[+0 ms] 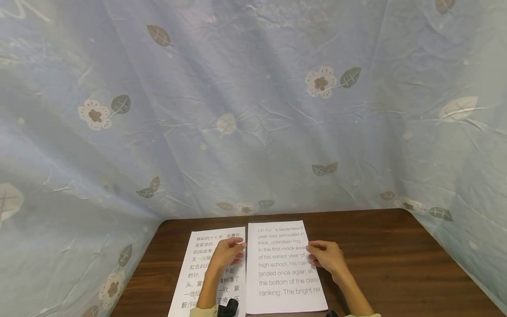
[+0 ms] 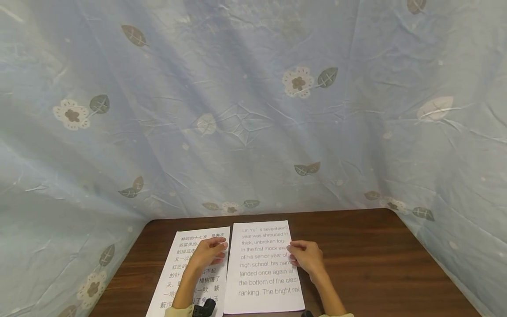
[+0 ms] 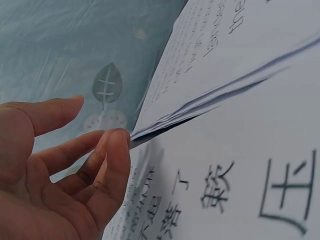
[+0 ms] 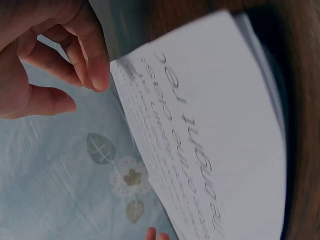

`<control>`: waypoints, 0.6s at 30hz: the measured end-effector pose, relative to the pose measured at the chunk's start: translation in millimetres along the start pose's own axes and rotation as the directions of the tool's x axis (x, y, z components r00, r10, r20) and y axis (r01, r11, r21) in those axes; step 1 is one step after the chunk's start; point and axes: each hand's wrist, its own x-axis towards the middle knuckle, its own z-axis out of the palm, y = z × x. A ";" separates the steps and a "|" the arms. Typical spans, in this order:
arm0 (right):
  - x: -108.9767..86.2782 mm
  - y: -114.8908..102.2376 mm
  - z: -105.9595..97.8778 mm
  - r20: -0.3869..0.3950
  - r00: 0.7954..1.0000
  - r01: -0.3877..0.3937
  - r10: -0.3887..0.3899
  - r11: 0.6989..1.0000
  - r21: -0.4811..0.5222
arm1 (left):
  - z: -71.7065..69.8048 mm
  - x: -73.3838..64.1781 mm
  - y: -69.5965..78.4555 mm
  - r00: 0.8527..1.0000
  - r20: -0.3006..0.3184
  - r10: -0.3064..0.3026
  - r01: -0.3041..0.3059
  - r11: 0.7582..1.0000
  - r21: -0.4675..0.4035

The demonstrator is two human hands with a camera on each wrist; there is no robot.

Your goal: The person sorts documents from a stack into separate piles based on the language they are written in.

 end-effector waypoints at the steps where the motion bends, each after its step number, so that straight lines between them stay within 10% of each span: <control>1: 0.9 1.1 -1.1 -0.003 1.000 -0.003 0.003 1.000 -0.005 | 1.1 0.7 -0.8 1.000 -0.002 -0.006 0.006 1.000 0.002; 18: 6.3 13.6 -5.3 -0.030 1.000 -0.006 0.002 0.991 -0.137 | 7.7 5.8 -11.1 1.000 -0.015 0.006 -0.005 0.996 0.087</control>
